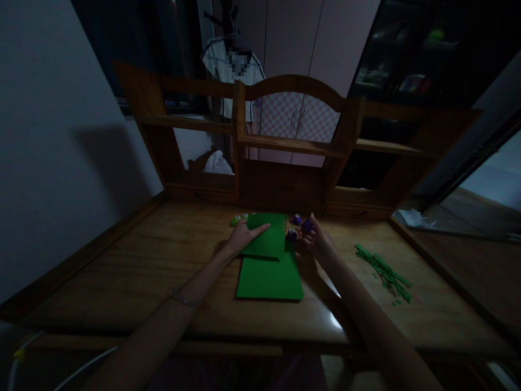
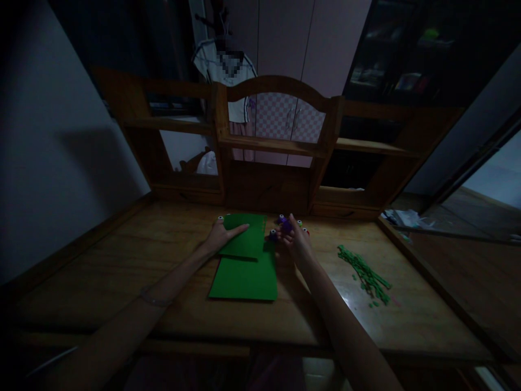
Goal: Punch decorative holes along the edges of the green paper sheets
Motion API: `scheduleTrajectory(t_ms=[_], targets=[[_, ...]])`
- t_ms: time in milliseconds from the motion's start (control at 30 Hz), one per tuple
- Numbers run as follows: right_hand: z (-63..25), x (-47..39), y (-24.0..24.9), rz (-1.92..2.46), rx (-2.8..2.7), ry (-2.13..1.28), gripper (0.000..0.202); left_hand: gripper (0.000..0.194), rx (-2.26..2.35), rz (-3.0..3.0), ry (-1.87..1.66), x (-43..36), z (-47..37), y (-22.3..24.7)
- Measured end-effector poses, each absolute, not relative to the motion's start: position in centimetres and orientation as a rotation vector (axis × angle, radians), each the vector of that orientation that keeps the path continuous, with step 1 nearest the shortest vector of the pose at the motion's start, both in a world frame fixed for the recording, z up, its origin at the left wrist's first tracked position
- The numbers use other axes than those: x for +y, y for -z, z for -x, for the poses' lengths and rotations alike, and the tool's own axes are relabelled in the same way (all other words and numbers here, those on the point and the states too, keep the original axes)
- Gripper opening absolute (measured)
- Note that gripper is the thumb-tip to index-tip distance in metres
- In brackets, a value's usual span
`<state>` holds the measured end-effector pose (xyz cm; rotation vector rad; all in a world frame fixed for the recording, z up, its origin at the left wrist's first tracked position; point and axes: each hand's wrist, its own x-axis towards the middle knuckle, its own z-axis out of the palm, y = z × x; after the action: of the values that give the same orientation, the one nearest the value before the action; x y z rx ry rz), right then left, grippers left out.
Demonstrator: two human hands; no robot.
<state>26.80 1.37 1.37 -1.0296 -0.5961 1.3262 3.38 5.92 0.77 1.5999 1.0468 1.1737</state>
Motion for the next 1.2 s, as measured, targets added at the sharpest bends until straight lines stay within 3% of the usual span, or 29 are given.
scheduleTrajectory(t_ms=[267, 1200], targets=[[-27.25, 1.43, -1.51, 0.977, -0.547, -1.439, 0.048, 0.032, 1.048, -1.638, -1.172, 5.97, -3.37, -0.86], [-27.60, 1.19, -0.98, 0.962, -0.825, -1.477, 0.051, 0.034, 1.064, -1.555, -1.168, 5.64, -3.47, -1.04]])
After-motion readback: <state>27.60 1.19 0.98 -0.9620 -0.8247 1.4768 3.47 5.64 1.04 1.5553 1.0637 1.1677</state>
